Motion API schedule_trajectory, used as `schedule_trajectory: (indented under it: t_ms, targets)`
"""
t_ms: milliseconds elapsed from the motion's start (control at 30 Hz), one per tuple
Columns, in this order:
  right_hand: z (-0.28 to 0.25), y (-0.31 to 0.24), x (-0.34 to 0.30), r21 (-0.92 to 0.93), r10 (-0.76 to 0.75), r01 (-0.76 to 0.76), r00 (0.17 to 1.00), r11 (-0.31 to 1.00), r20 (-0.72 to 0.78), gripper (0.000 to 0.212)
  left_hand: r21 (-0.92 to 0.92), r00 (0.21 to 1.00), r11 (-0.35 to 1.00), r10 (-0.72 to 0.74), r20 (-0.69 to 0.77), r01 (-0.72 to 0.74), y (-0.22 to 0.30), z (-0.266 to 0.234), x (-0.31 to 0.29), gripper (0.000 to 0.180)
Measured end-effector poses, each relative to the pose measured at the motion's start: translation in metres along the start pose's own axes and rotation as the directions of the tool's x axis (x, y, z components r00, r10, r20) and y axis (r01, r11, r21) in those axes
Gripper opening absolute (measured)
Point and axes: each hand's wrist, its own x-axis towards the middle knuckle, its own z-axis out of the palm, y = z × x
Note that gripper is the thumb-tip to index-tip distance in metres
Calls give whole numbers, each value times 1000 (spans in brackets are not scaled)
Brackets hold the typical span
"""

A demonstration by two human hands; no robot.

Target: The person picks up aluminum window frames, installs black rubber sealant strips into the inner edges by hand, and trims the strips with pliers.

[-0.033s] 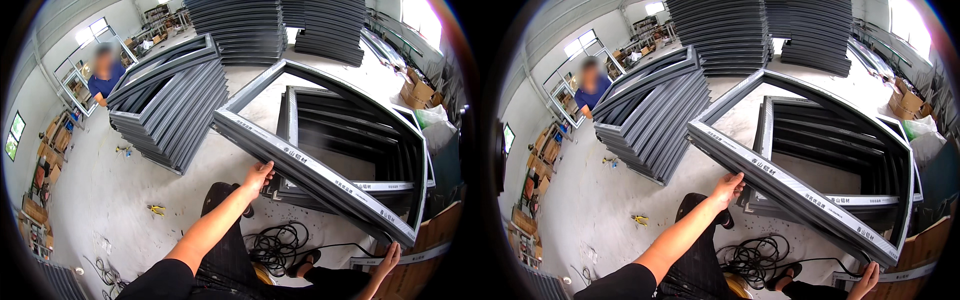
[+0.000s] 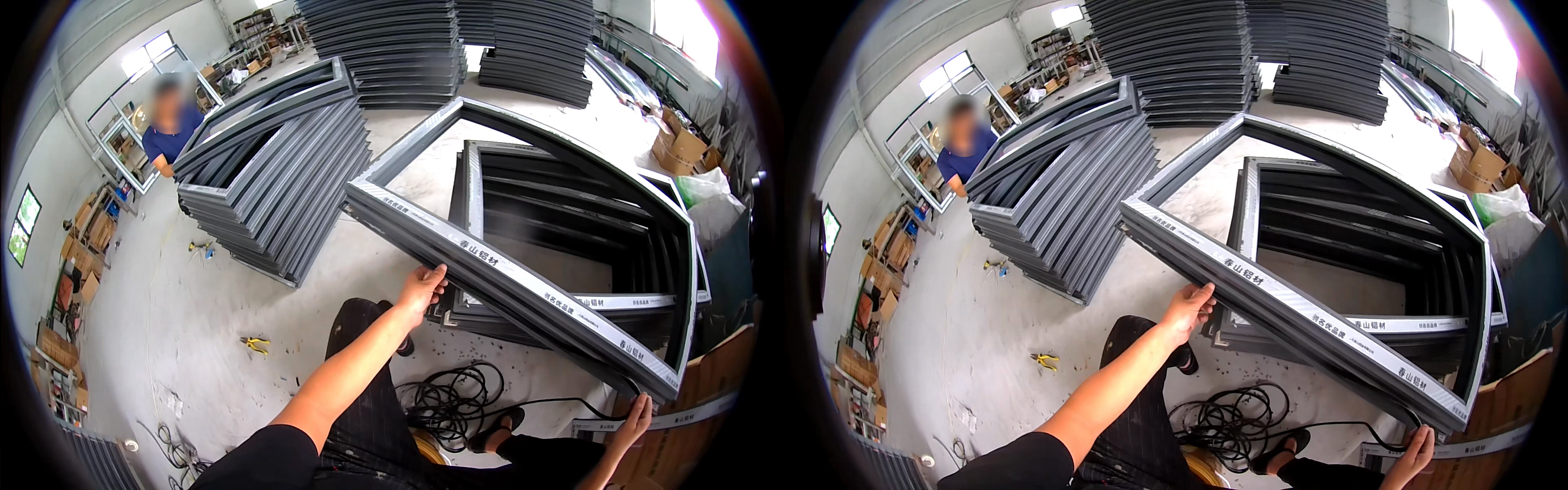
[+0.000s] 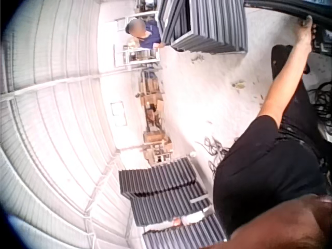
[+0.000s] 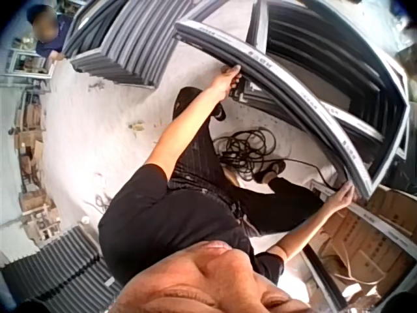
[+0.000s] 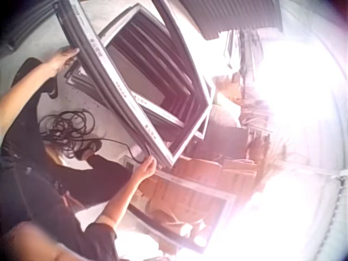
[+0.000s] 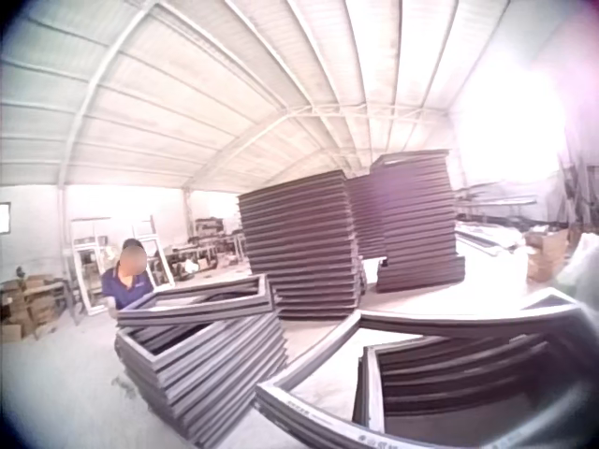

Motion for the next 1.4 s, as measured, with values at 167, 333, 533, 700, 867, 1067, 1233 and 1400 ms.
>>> schedule_trajectory:
  t_ms: [167, 333, 533, 700, 867, 1067, 1233, 1400]
  targets:
    - [6, 7, -19, -211, 3, -15, 998, 977, -58, 31, -14, 999, 1000, -19, 32, 19, -1, -3, -2, 30]
    - [-9, -5, -16, -574, -282, 328, 944, 751, 170, 26, 8, 988, 1000, -25, -150, 26, 43, -76, 45, 29]
    - [-2, -60, -4, -693, -484, 528, 826, 490, 287, 18, -211, 979, 970, -152, -139, 121, 64, -116, 88, 36]
    - [37, -104, 54, -602, -563, 634, 753, 485, 341, 23, -272, 979, 957, -145, -141, 102, 62, -128, 115, 40]
    - [52, -90, 38, -546, -157, 339, 923, 766, 352, 24, -283, 972, 957, -128, -195, 69, 82, -119, 173, 38]
    - [83, -129, -11, -541, -185, 371, 911, 755, 368, 22, -325, 997, 943, -51, 60, 68, 73, -77, 173, 27]
    - [79, -138, -30, -529, -162, 351, 915, 772, 370, 24, -365, 967, 914, -90, 238, 175, 39, -35, 95, 17]
    - [79, -141, -32, -516, -192, 383, 903, 766, 385, 26, -165, 994, 986, -8, 110, 26, 34, -22, 86, 19]
